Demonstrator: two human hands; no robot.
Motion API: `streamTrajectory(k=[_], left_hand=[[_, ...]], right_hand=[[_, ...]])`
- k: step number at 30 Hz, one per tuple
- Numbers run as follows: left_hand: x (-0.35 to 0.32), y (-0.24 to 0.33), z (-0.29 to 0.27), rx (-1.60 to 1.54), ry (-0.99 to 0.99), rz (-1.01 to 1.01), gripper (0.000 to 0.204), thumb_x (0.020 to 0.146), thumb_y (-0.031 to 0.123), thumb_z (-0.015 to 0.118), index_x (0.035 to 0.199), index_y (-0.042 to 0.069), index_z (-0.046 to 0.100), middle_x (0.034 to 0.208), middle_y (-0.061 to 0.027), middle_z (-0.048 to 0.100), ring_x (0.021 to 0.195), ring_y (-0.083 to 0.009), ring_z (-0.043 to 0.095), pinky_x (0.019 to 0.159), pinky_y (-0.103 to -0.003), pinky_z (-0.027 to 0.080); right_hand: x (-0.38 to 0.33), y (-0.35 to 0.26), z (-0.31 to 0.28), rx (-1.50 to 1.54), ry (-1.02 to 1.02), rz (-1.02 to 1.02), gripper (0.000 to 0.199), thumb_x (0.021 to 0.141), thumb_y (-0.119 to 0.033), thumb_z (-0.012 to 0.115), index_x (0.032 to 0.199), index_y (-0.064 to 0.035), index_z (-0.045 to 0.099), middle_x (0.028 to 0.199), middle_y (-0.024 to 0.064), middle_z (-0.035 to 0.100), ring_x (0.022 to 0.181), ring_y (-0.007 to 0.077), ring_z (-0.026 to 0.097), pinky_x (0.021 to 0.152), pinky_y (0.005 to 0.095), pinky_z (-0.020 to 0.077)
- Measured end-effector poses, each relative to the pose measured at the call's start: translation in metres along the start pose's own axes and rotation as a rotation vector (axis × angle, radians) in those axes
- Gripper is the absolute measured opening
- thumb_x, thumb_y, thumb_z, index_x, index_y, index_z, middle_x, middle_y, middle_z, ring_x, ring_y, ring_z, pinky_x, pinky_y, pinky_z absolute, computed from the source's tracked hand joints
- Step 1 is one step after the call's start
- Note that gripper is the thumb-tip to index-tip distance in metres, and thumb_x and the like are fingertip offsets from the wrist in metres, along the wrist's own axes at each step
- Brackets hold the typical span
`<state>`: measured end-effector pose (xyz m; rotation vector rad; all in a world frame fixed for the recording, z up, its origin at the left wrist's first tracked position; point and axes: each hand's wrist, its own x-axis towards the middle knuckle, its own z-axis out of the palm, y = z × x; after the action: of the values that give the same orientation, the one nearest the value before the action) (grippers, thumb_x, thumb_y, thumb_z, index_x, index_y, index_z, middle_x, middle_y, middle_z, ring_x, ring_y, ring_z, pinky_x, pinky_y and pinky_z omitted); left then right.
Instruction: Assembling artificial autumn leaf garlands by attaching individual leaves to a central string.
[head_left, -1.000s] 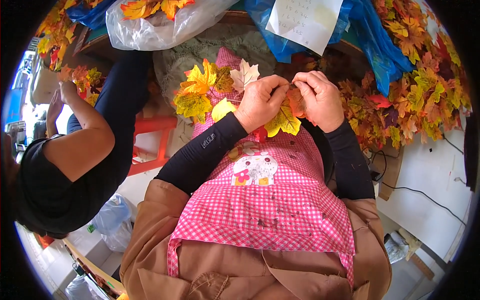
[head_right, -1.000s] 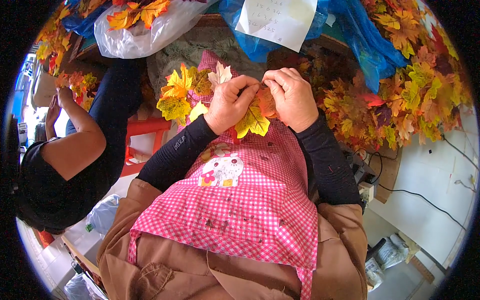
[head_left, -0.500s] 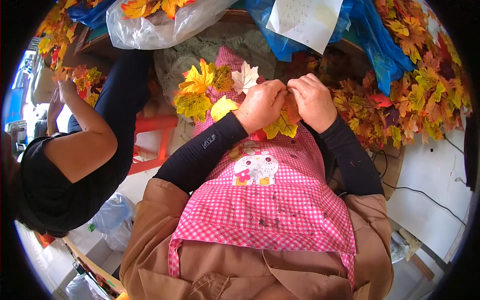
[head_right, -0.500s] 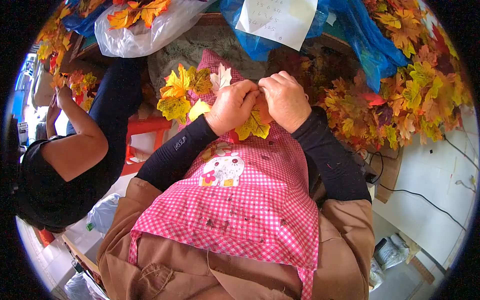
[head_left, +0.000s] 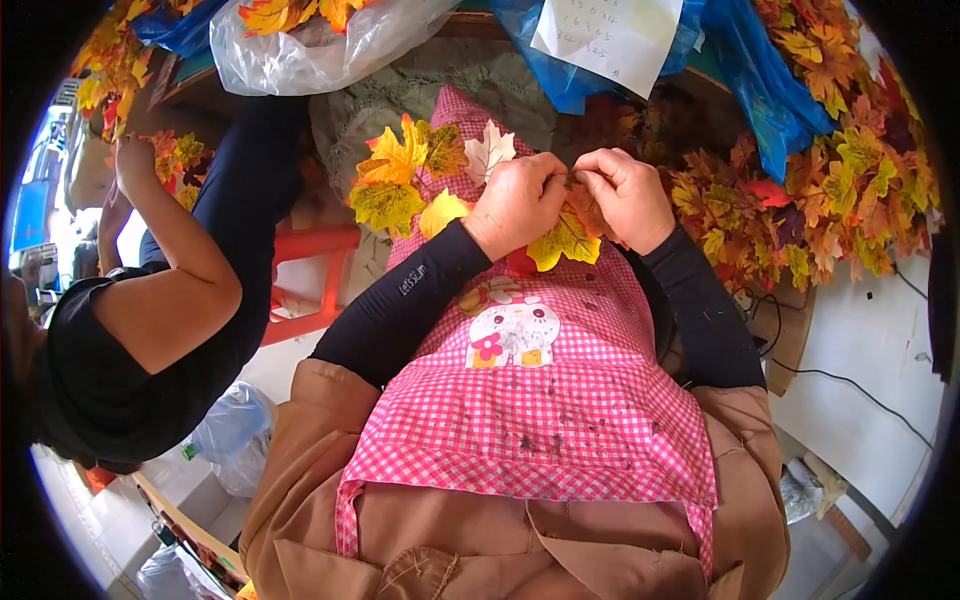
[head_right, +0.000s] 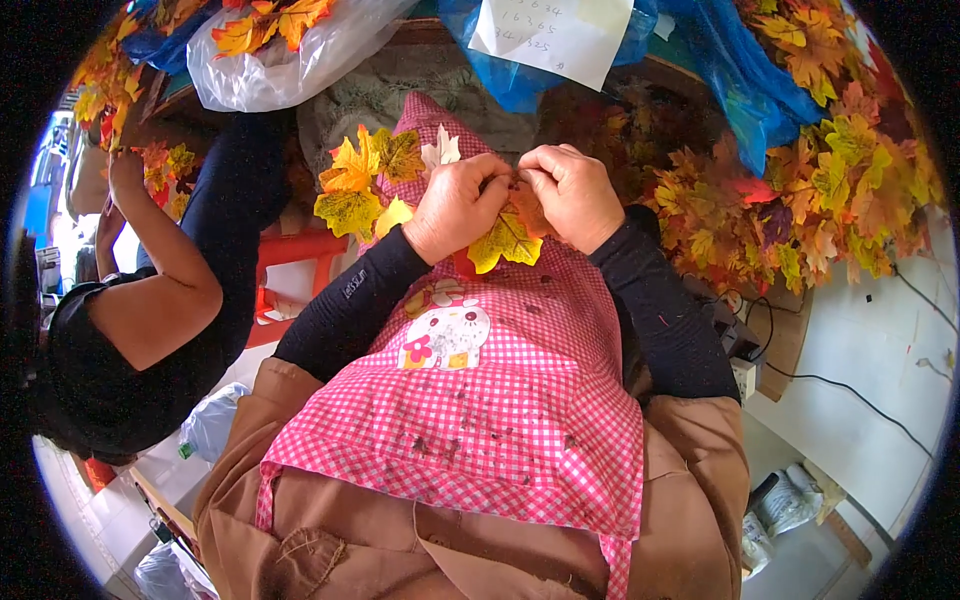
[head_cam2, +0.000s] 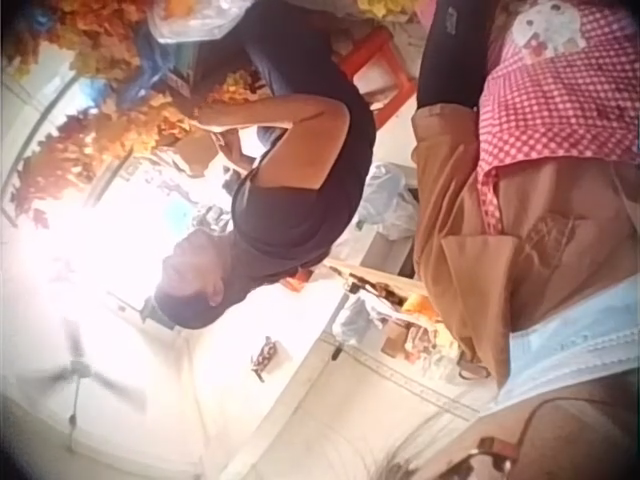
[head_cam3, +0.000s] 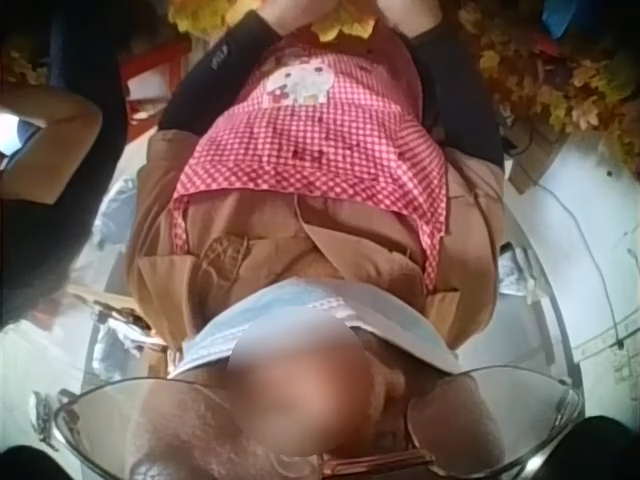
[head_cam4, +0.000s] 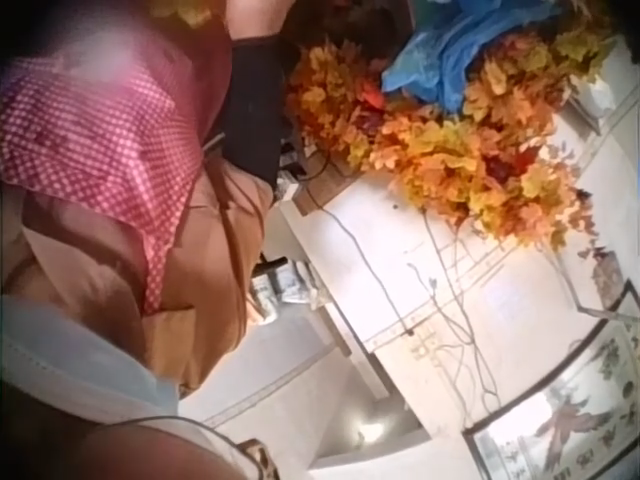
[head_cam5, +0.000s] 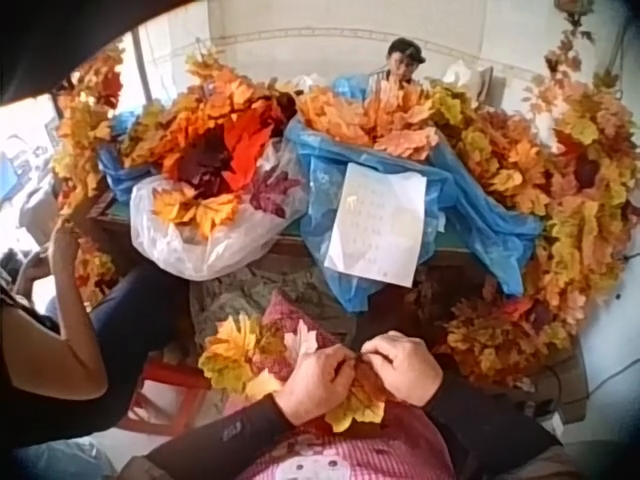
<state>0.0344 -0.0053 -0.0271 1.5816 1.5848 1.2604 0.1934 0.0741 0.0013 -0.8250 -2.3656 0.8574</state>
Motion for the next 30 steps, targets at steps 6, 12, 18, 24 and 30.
streamTrajectory(k=[6,12,18,24,30], left_hand=[[0.000,-0.005,0.006,0.008,0.033,0.042,0.010,0.082,0.006,0.058,0.087,-0.001,0.062,0.078,-0.0209,0.065,0.073,-0.0366,0.065,0.065,-0.041,0.052],[0.002,-0.004,-0.005,-0.294,0.077,-0.037,0.013,0.092,0.003,0.054,0.101,-0.002,0.060,0.088,-0.0078,0.066,0.082,-0.0132,0.062,0.074,-0.026,0.049],[0.008,0.000,-0.018,-0.894,-0.173,-0.471,0.016,0.093,0.011,0.057,0.104,0.000,0.063,0.096,-0.0029,0.066,0.089,-0.0091,0.060,0.079,-0.023,0.049],[0.005,0.000,-0.019,-0.696,-0.185,-0.329,0.017,0.092,0.011,0.061,0.102,-0.003,0.063,0.089,-0.0035,0.067,0.080,-0.0087,0.062,0.072,-0.022,0.051],[0.003,0.014,-0.016,-0.487,-0.074,-0.069,0.012,0.092,0.003,0.059,0.103,-0.003,0.059,0.089,-0.0059,0.067,0.081,-0.0088,0.063,0.072,-0.022,0.052]], right_hand=[[-0.005,0.003,0.009,-0.028,0.035,0.010,0.015,0.085,-0.002,0.060,0.099,-0.0015,0.063,0.089,0.0125,0.064,0.081,0.0272,0.066,0.072,0.0342,0.0516],[-0.027,-0.036,0.020,-0.124,0.291,-0.091,0.027,0.081,0.003,0.063,0.108,-0.0018,0.059,0.105,0.0142,0.062,0.094,0.0303,0.062,0.080,0.0358,0.0506],[-0.040,-0.018,0.022,-0.377,0.270,-0.281,0.033,0.077,0.006,0.065,0.108,-0.0034,0.061,0.111,0.0113,0.063,0.106,0.0306,0.057,0.091,0.0372,0.0457],[-0.032,-0.035,-0.017,-0.016,0.171,-0.162,0.019,0.087,-0.006,0.060,0.103,0.0027,0.064,0.102,0.0149,0.065,0.099,0.0296,0.062,0.085,0.0352,0.0496],[-0.012,-0.026,-0.045,-0.225,0.340,-0.153,0.017,0.086,-0.010,0.061,0.101,-0.0019,0.065,0.097,0.0141,0.066,0.094,0.0287,0.062,0.082,0.0358,0.0486]])
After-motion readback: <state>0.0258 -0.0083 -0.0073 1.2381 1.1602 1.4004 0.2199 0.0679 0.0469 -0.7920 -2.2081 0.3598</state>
